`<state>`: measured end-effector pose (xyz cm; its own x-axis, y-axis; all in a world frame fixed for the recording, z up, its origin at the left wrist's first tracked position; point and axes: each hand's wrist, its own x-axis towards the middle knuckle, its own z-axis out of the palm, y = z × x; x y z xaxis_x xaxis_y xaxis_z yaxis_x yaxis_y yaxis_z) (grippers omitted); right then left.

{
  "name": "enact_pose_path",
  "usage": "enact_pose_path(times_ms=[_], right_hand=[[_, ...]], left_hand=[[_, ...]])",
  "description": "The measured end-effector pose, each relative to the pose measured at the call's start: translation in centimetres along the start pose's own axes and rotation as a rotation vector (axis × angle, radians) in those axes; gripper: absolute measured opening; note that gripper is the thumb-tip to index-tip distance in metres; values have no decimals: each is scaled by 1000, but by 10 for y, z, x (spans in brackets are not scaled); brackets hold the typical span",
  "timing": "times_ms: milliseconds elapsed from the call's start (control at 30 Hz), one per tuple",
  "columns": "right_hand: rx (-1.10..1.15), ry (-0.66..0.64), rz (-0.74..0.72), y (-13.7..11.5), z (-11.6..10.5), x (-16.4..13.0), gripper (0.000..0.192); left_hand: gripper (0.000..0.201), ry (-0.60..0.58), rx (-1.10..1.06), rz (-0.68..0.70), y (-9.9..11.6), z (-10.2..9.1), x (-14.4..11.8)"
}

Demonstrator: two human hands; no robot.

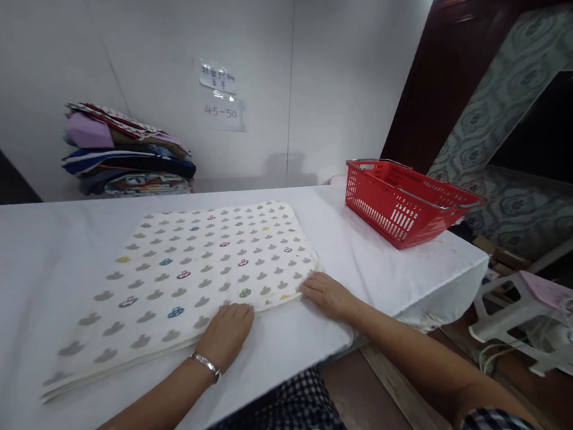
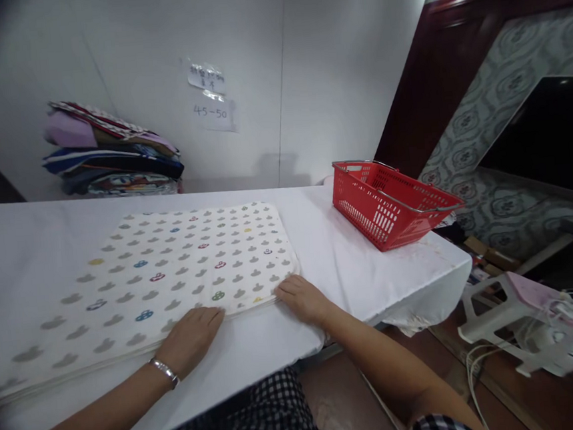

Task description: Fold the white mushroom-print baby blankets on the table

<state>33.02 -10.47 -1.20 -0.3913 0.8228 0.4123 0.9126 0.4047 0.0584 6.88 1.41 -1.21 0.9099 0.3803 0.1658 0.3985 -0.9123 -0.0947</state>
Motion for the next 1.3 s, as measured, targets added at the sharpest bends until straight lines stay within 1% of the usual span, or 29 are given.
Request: enact_pose_path(times_ms=[100,200,367,500,633,700,767,867,933,1067,1200,1267,1300], right_hand=[[-7,-12,9,6,1,-2,28],[-27,-17,20,10,5,-2,27],[-91,5,51,21,12,-3,25],[-120,68,118,30,7,-5,29],[-56,23,105,29,1,-12,22],[-20,8,104,25,3,-17,19],[-1,10,128,23,5,-21,19],[7,-10,155,23,7,-23,20],[-1,-18,161,25,5,-24,21],[-40,23,197,28,-1,-22,23],[25,15,227,23,0,-25,23],[78,31,260,22,2,-29,29],[109,59,291,22,2,-31,34]], left_hand=[[38,-2,-38,-37,-2,3,4],[36,-29,-99,-90,-5,3,8],[37,-61,-229,-154,-10,-9,11],[37,-36,-292,-84,-4,-20,8],[39,-105,-252,-13,9,-20,6],[38,-113,-209,-16,15,-17,6],[36,-89,-172,-31,18,-14,6],[31,-57,-135,-48,19,-11,8],[29,-63,-125,-55,19,-11,11],[26,-103,-170,-23,23,-16,15],[26,-101,-195,-18,26,-20,13],[26,-80,-208,-17,25,-17,12],[26,-66,-218,-12,24,-15,11]])
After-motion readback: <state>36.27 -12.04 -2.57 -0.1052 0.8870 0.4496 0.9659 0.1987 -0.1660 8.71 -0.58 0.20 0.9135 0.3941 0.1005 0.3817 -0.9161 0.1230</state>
